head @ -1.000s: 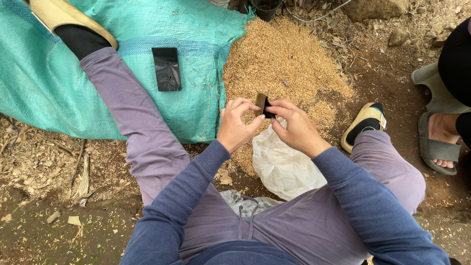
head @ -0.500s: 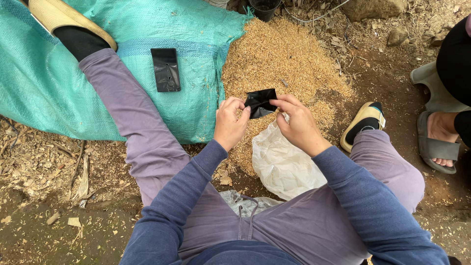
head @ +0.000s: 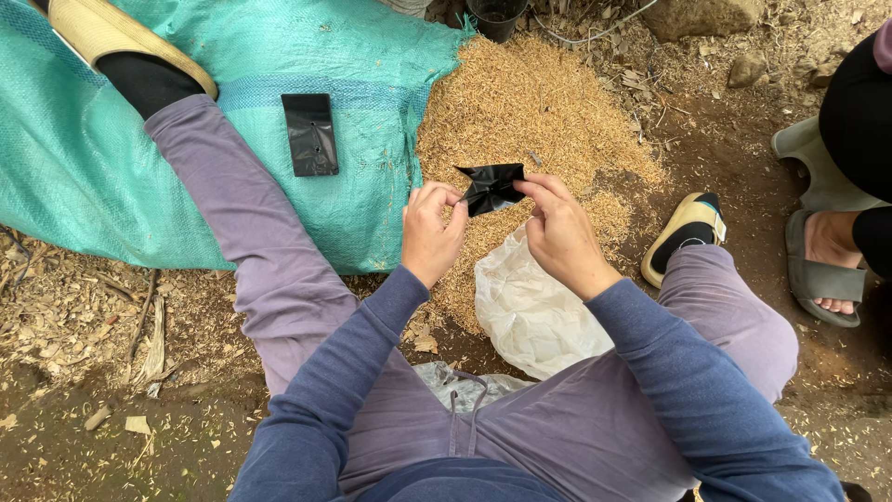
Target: The person scoops grains from a large pile on the ground into small black pouches using a white plastic bag as a funnel. They then fold and seal each pouch and place it with others on the ground.
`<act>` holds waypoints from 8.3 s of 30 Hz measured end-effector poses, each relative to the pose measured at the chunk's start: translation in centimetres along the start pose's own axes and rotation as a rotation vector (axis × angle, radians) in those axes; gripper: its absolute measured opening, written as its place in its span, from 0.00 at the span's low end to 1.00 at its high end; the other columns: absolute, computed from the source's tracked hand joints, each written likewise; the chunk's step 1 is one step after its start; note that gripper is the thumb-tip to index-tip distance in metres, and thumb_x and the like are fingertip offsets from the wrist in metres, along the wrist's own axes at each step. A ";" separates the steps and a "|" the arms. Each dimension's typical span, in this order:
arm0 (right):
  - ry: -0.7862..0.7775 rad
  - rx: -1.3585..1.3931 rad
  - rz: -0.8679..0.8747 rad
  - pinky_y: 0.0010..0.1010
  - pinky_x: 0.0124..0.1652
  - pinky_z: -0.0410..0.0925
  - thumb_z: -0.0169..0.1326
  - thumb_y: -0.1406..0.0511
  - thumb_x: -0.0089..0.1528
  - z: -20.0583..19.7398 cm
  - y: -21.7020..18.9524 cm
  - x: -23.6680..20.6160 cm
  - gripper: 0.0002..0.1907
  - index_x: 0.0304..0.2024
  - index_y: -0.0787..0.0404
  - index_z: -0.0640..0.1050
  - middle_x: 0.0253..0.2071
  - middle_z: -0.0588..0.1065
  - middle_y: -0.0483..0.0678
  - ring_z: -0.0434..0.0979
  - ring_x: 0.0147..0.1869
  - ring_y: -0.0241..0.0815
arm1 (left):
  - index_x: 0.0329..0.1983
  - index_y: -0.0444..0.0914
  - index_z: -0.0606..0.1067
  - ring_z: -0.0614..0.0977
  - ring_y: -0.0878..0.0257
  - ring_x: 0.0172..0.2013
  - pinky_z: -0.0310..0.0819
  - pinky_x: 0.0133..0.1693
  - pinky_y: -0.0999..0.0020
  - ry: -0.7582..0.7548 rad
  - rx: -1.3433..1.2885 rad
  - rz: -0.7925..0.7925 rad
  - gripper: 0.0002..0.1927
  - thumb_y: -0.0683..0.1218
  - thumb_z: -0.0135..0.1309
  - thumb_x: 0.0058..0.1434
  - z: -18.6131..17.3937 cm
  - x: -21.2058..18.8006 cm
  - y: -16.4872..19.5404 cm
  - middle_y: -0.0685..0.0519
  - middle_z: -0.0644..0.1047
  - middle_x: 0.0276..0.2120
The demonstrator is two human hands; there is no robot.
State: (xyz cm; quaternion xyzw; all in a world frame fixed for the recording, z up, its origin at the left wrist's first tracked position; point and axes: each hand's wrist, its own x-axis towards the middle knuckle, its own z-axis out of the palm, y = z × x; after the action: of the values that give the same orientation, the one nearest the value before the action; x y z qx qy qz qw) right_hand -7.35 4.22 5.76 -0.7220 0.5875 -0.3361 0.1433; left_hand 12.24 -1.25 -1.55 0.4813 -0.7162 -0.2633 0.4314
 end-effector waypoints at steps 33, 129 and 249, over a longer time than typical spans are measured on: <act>0.137 -0.054 -0.033 0.37 0.36 0.69 0.59 0.72 0.60 -0.5 0.7 -0.1 0.04 0.38 0.62 0.81 0.34 0.75 0.49 0.77 0.36 0.48 | 0.28 0.34 0.75 0.76 0.50 0.46 0.70 0.51 0.56 -0.118 0.036 0.001 0.05 0.39 0.61 0.53 0.7 0.1 0.9 0.49 0.78 0.39; -0.316 -0.564 -0.099 0.43 0.49 0.68 0.56 0.68 0.59 1.4 4.4 -1.5 0.08 0.26 0.62 0.83 0.49 0.71 0.51 0.75 0.50 0.51 | 0.33 0.32 0.78 0.82 0.43 0.38 0.79 0.44 0.52 -0.248 0.302 0.061 0.07 0.34 0.58 0.49 6.1 0.6 2.1 0.40 0.77 0.38; 0.281 0.035 0.551 0.40 0.49 0.69 0.56 0.69 0.65 17.9 22.1 6.4 0.05 0.38 0.65 0.74 0.42 0.71 0.54 0.75 0.45 0.53 | 0.64 0.33 0.69 0.81 0.47 0.52 0.76 0.53 0.55 -0.142 0.216 -0.334 0.31 0.37 0.48 0.54 10.3 12.0 -14.0 0.52 0.66 0.68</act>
State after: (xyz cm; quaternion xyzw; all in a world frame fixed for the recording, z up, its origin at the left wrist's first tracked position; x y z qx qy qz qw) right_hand -11.72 -11.09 -18.59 -0.4796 0.7692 -0.3912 0.1589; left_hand 7.70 -18.21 -13.28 0.6168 -0.6792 -0.2862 0.2762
